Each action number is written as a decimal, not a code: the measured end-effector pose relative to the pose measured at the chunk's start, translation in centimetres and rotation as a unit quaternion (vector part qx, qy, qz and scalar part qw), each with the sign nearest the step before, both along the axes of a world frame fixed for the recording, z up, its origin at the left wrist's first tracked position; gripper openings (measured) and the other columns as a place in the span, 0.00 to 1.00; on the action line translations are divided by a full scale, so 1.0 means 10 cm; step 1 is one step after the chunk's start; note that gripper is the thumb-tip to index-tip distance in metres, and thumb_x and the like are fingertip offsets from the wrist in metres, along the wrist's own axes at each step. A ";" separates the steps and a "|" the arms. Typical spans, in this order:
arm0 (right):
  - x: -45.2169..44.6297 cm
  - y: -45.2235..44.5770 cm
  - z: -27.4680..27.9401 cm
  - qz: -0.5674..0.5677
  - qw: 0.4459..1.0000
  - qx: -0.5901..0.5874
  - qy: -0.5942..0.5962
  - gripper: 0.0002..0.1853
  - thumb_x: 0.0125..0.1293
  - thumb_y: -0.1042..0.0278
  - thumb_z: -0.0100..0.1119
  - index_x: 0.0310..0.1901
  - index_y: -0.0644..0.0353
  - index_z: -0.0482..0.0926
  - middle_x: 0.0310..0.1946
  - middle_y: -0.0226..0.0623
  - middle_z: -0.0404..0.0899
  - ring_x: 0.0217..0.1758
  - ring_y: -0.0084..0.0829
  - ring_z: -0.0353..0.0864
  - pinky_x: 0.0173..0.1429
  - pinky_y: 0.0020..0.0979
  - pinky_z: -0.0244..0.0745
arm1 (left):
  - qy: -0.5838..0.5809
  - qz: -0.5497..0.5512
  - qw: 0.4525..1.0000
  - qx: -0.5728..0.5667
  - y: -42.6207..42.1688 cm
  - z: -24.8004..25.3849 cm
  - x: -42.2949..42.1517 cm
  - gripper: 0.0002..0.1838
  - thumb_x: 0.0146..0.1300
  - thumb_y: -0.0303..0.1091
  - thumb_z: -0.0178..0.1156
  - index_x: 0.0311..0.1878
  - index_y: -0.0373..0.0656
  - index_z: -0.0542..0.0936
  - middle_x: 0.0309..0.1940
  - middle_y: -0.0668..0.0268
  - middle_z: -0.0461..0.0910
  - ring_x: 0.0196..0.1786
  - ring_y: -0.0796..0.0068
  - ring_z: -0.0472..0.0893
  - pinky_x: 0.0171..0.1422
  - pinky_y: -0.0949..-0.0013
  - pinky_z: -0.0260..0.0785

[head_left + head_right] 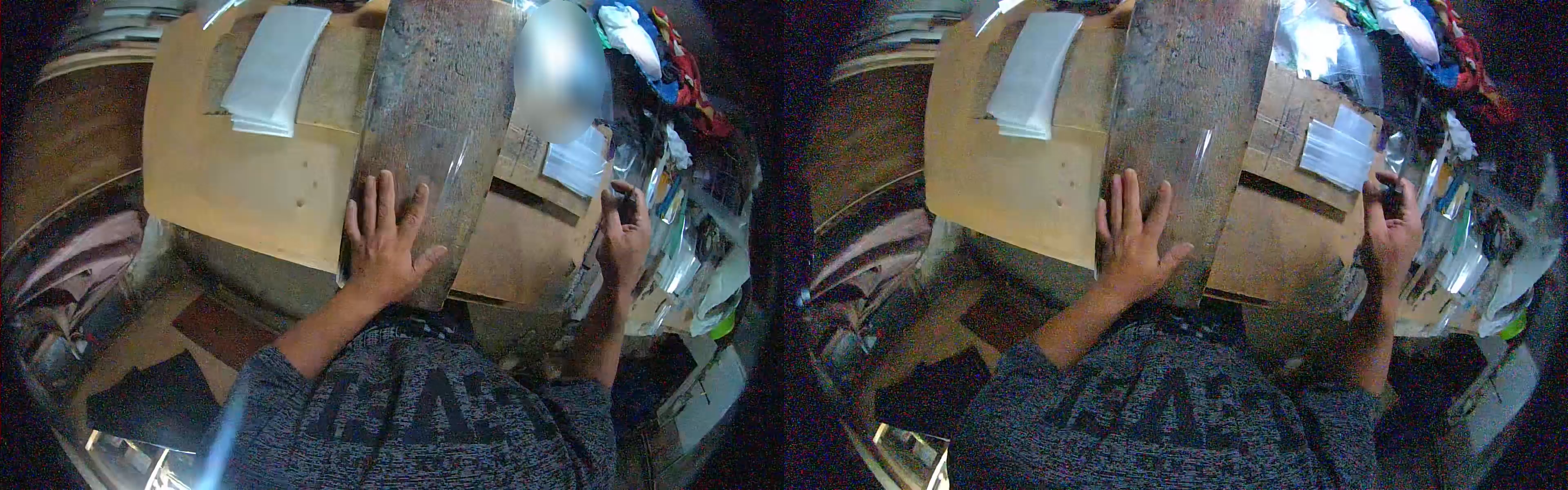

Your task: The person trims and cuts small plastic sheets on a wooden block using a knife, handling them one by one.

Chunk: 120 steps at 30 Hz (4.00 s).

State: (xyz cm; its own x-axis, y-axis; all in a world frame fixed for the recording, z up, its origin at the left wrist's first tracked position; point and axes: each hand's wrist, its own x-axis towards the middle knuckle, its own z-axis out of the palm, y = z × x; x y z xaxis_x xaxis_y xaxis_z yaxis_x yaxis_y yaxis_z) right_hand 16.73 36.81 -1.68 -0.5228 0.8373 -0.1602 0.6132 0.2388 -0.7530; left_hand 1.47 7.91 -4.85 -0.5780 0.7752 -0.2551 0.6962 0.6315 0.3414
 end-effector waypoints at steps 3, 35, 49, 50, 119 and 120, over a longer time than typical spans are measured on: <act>0.01 -0.02 0.02 -0.003 1.000 0.000 -0.010 0.11 0.65 0.66 0.60 0.46 0.60 0.76 0.30 0.25 0.76 0.31 0.16 0.70 0.37 0.19 0.65 | 0.005 -0.005 1.000 -0.025 0.03 0.00 -0.07 0.44 0.57 0.67 0.48 0.73 0.55 0.52 0.74 0.52 0.40 0.75 0.48 0.40 0.71 0.39 0.28; -0.64 0.86 -0.22 0.096 0.970 0.214 -0.061 0.19 0.52 0.58 0.64 0.44 0.57 0.78 0.35 0.49 0.81 0.39 0.49 0.81 0.43 0.42 0.75 | 0.020 -0.058 0.997 0.047 -0.34 0.17 -0.19 0.40 0.62 0.65 0.44 0.71 0.50 0.57 0.73 0.52 0.44 0.75 0.51 0.42 0.72 0.41 0.27; -1.53 0.73 -0.45 0.133 0.953 0.143 -0.230 0.23 0.51 0.52 0.65 0.37 0.69 0.78 0.36 0.58 0.79 0.43 0.54 0.79 0.48 0.47 0.74 | -0.010 0.001 1.000 -0.010 -0.70 0.38 0.02 0.44 0.61 0.69 0.40 0.72 0.49 0.53 0.73 0.51 0.43 0.75 0.49 0.43 0.71 0.38 0.26; -1.53 0.76 -0.51 0.125 0.952 0.150 -0.237 0.19 0.53 0.57 0.63 0.36 0.68 0.78 0.36 0.58 0.79 0.44 0.54 0.79 0.48 0.47 0.73 | -0.006 0.003 1.000 -0.008 -0.70 0.39 0.02 0.44 0.61 0.69 0.40 0.72 0.49 0.53 0.73 0.51 0.43 0.75 0.49 0.43 0.71 0.38 0.26; 0.78 -1.09 -0.47 0.001 0.934 -0.349 0.071 0.11 0.58 0.64 0.65 0.34 0.64 0.79 0.25 0.30 0.79 0.27 0.21 0.76 0.33 0.25 0.72 | -0.304 -0.014 0.936 0.176 -0.08 0.42 0.47 0.26 0.65 0.44 0.54 0.60 0.35 0.70 0.54 0.45 0.72 0.58 0.48 0.72 0.62 0.59 0.63; 0.78 -1.09 -0.45 0.013 0.939 -0.334 0.080 0.11 0.58 0.64 0.65 0.35 0.62 0.79 0.26 0.28 0.79 0.25 0.19 0.74 0.31 0.24 0.70 | -0.313 -0.010 0.934 0.170 -0.08 0.43 0.47 0.26 0.64 0.43 0.54 0.60 0.35 0.70 0.54 0.45 0.72 0.58 0.48 0.72 0.62 0.58 0.64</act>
State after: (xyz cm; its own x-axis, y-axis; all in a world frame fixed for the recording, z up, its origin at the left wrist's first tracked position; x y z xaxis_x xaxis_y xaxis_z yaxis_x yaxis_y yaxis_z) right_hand 24.55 25.93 -6.22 -0.6037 0.5652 -0.5622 0.4792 -0.3064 -0.8225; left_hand 6.14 7.10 -0.57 -0.3821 0.8822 -0.2751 0.3036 0.4010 0.8643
